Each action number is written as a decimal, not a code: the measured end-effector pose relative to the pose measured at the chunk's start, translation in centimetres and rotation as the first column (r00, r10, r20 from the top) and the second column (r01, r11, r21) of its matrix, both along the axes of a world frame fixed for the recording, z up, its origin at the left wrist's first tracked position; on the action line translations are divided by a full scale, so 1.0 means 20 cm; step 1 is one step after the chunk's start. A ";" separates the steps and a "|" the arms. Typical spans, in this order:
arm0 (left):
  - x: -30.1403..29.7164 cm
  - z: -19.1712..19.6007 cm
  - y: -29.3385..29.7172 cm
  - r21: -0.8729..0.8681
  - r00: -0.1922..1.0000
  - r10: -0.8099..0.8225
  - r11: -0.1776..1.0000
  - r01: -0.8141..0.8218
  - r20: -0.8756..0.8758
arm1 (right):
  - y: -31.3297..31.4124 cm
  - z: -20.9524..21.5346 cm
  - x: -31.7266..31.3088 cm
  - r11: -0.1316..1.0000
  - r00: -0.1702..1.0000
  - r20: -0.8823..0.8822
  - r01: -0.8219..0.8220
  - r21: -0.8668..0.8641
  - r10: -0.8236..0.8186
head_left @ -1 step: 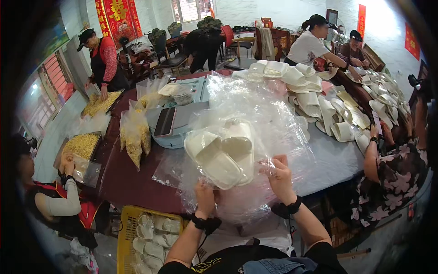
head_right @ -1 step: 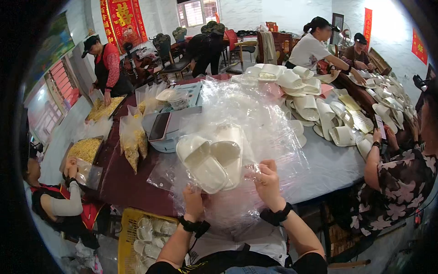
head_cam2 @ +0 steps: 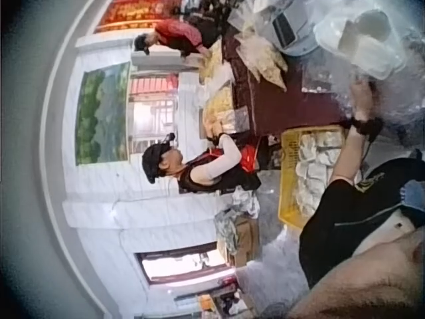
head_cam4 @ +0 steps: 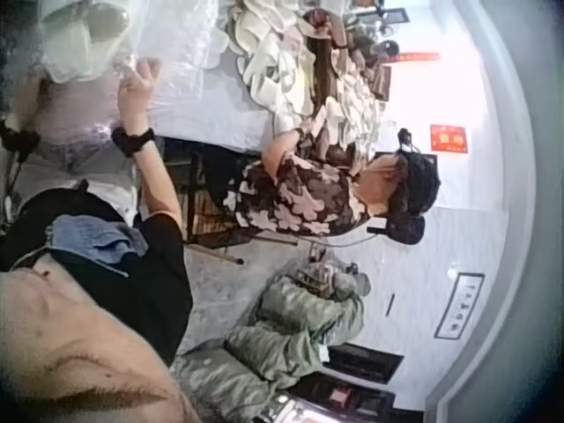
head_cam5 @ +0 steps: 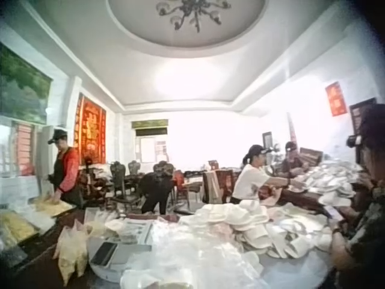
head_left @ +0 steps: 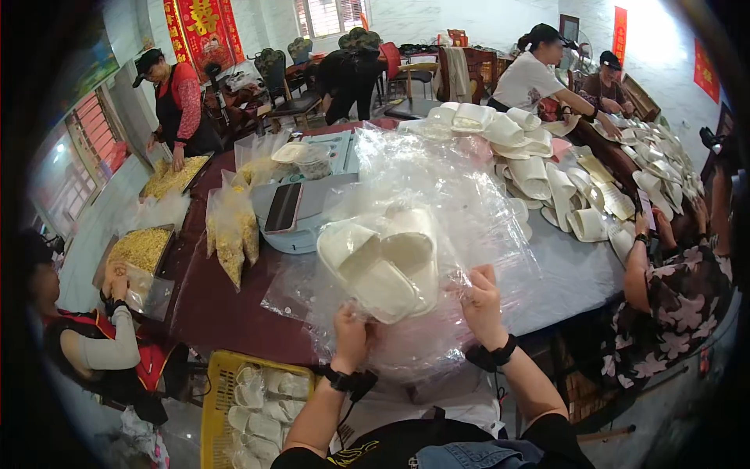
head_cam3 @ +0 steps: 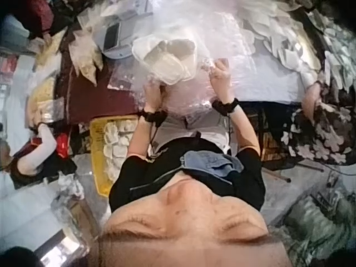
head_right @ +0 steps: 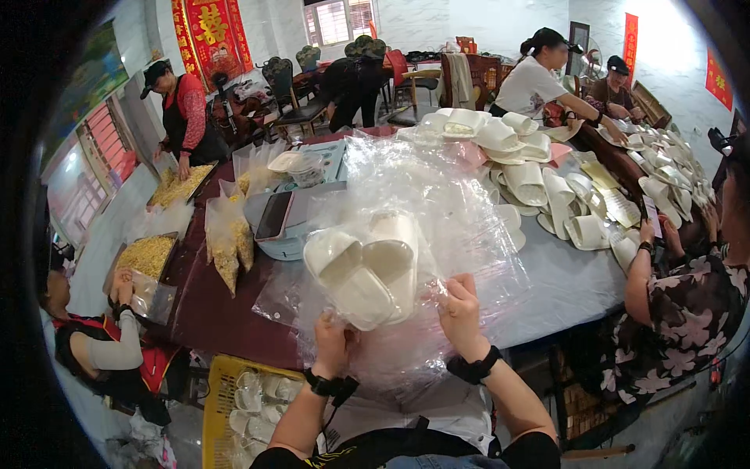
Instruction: Packaging white slippers into plastic bags and placing them in a yellow crate.
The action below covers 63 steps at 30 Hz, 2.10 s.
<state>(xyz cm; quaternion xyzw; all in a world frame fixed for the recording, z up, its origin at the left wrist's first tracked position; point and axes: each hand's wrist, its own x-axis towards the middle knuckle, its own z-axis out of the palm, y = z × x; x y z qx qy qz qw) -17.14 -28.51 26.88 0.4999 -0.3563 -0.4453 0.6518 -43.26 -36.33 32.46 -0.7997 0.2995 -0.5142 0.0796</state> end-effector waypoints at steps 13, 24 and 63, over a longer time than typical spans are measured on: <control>0.03 0.24 -0.04 -0.095 0.615 -0.407 0.875 0.475 -0.675 | 0.16 -0.04 0.00 0.811 0.983 0.174 -0.151 0.565 0.062; 0.02 0.17 -0.01 -0.014 0.856 -0.199 0.976 0.219 -0.477 | 0.16 -0.19 0.08 0.944 0.980 -0.190 0.012 0.331 0.055; 0.70 0.41 1.46 -0.019 0.805 0.590 0.806 -0.592 -0.057 | 0.02 -0.16 0.01 0.881 0.912 -0.380 0.048 0.470 0.153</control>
